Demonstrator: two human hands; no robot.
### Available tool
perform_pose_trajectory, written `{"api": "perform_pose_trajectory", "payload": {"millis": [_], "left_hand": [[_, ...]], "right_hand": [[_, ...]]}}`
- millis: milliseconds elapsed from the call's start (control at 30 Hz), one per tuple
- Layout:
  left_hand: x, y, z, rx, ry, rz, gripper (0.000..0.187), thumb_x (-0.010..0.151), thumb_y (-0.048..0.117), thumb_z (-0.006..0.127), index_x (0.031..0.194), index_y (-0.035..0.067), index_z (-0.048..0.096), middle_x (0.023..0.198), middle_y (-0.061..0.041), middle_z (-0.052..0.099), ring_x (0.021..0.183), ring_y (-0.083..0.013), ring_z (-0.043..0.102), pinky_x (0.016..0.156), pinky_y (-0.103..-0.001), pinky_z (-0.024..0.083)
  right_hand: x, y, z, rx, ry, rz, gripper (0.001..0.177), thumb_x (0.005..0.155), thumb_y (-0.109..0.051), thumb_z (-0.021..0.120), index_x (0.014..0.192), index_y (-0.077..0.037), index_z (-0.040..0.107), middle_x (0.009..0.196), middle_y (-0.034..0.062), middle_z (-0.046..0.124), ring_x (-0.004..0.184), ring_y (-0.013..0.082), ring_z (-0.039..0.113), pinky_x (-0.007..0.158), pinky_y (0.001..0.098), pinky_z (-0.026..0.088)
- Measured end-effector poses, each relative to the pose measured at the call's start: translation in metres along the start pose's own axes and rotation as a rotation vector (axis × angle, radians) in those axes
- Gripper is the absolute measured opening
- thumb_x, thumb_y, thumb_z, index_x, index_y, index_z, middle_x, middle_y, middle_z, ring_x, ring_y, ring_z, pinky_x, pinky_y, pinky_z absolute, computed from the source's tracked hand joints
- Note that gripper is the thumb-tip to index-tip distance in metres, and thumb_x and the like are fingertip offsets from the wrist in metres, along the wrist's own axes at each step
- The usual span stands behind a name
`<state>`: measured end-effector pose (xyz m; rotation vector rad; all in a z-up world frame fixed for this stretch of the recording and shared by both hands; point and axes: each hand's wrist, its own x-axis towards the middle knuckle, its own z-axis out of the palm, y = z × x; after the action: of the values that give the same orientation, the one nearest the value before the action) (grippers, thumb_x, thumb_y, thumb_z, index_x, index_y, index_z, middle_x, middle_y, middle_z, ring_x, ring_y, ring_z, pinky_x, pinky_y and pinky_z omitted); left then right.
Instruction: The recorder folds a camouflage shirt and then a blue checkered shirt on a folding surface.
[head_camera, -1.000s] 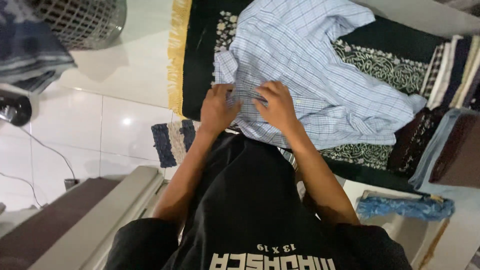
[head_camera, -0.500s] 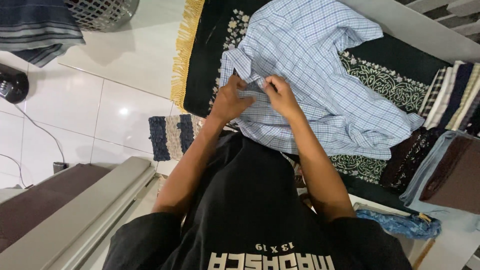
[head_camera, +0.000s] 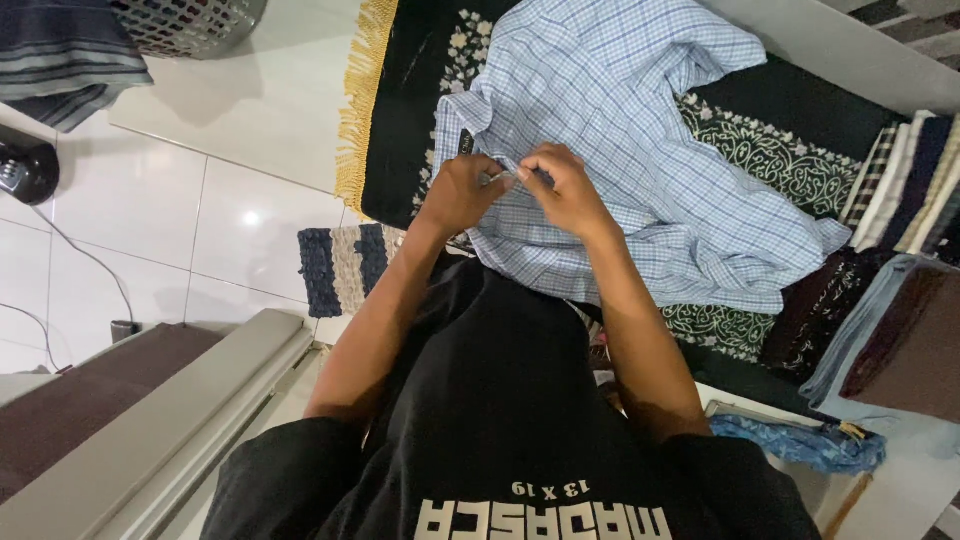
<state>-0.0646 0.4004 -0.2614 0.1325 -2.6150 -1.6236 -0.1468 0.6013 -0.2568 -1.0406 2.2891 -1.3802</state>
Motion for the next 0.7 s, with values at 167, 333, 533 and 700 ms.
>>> {"api": "perform_pose_trajectory", "payload": {"millis": [167, 333, 533, 700], "left_hand": [[0.002, 0.013, -0.005, -0.02, -0.113, -0.136, 0.025, 0.092, 0.024, 0.075, 0.094, -0.001, 0.075, 0.078, -0.022, 0.07, 0.068, -0.0329, 0.07, 0.063, -0.044, 0.051], [-0.001, 0.009, -0.001, 0.008, -0.065, -0.072, 0.022, 0.091, 0.022, 0.074, 0.095, 0.001, 0.075, 0.081, -0.021, 0.071, 0.072, -0.034, 0.071, 0.064, -0.044, 0.053], [0.001, 0.014, 0.003, 0.126, -0.019, -0.018, 0.018, 0.09, 0.023, 0.074, 0.095, 0.006, 0.076, 0.084, -0.017, 0.073, 0.077, -0.0391, 0.07, 0.066, -0.048, 0.054], [-0.001, 0.012, 0.006, 0.192, -0.014, -0.042, 0.016, 0.091, 0.023, 0.071, 0.098, 0.008, 0.074, 0.089, -0.016, 0.074, 0.081, -0.0396, 0.071, 0.067, -0.05, 0.055]], "right_hand": [[-0.004, 0.003, 0.002, -0.058, -0.041, 0.057, 0.014, 0.103, -0.018, 0.067, 0.103, -0.004, 0.069, 0.097, 0.0061, 0.067, 0.098, 0.025, 0.06, 0.099, 0.0424, 0.041], [-0.004, -0.005, 0.001, -0.085, -0.051, 0.09, 0.012, 0.102, -0.018, 0.067, 0.103, -0.006, 0.069, 0.101, 0.0048, 0.067, 0.102, 0.0239, 0.061, 0.099, 0.0423, 0.039], [-0.009, -0.004, -0.001, -0.131, -0.029, 0.017, 0.012, 0.102, -0.016, 0.067, 0.106, -0.005, 0.068, 0.105, 0.0063, 0.068, 0.104, 0.0247, 0.061, 0.097, 0.0422, 0.037], [-0.009, -0.013, -0.005, -0.107, -0.027, -0.019, 0.015, 0.094, -0.01, 0.069, 0.108, -0.004, 0.071, 0.105, 0.0073, 0.072, 0.102, 0.0242, 0.066, 0.098, 0.0403, 0.037]]}}
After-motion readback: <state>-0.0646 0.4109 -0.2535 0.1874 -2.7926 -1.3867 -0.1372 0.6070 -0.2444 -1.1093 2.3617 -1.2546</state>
